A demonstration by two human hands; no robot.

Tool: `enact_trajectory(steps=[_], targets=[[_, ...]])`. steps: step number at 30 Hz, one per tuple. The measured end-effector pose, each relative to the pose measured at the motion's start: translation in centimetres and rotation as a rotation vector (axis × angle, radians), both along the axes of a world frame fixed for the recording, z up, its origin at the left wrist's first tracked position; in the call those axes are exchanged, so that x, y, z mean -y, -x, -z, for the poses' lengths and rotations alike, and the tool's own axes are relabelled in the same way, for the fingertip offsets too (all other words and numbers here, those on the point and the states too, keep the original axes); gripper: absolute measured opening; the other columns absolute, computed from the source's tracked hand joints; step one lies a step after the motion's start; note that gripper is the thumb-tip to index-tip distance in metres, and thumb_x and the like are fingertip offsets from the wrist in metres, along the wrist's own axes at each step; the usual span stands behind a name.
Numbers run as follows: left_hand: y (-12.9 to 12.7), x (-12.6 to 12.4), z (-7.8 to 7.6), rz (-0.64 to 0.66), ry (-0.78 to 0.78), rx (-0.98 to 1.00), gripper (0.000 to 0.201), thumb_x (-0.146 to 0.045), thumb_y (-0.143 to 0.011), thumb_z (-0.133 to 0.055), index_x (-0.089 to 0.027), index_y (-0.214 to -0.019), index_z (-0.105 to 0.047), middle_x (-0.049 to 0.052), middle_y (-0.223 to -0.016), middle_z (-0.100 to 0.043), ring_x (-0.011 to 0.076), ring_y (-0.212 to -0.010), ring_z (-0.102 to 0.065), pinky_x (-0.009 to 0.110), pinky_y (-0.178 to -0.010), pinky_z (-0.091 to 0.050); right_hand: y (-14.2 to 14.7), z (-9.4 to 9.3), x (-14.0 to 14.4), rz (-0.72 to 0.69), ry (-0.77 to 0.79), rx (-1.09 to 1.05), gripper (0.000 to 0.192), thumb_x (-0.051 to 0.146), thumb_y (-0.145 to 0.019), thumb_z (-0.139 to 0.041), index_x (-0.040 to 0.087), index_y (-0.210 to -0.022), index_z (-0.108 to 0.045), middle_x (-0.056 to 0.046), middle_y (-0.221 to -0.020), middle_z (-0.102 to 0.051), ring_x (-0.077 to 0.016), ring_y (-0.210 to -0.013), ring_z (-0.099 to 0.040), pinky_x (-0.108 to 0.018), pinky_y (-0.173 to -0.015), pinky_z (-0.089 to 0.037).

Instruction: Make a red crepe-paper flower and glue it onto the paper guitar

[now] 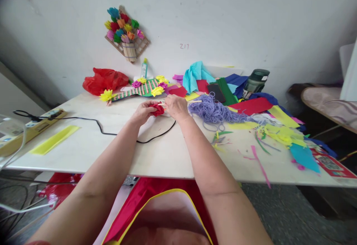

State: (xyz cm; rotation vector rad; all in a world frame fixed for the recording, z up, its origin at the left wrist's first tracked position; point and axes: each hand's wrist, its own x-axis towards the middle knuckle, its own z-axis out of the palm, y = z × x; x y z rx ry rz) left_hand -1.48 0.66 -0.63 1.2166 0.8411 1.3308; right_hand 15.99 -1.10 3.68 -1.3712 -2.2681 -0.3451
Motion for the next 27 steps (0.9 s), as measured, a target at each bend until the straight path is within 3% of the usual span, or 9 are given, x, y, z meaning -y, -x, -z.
enact_trajectory(steps=[6,16,27], targets=[[0.06,-0.26,0.29,-0.018,0.006,0.016,0.029,-0.014,-0.048,-0.073,-0.014,-0.076,-0.068,0.003,-0.063,-0.068,0.0155,-0.052,-0.06,0.025,-0.048,-0.042,0.19,-0.22,0.21,-0.045,-0.031,0.056,0.027,0.025,-0.094,-0.049,0.014,-0.095,-0.073,-0.012,-0.101,-0.069,-0.0224,-0.095,-0.058,-0.031,-0.068,-0.033],[-0.16,-0.63,0.64,-0.122,-0.048,0.042,0.03,-0.015,-0.047,-0.073,-0.013,-0.077,-0.068,0.004,-0.067,-0.069,0.0148,-0.054,-0.06,0.025,-0.049,-0.043,0.44,-0.27,0.5,0.016,-0.01,-0.018,0.022,0.024,-0.093,-0.052,0.015,-0.099,-0.072,-0.011,-0.104,-0.069,-0.0223,-0.098,-0.058,-0.03,-0.067,-0.034],[-0.2,-0.73,0.68,-0.193,-0.095,0.057,0.031,-0.015,-0.048,-0.072,-0.014,-0.078,-0.066,0.005,-0.075,-0.072,0.0157,-0.063,-0.064,0.029,-0.064,-0.051,0.21,-0.84,0.65,0.085,0.14,0.007,0.033,0.034,-0.098,-0.046,0.017,-0.107,-0.072,-0.011,-0.109,-0.073,-0.0225,-0.097,-0.065,-0.03,-0.072,-0.039]])
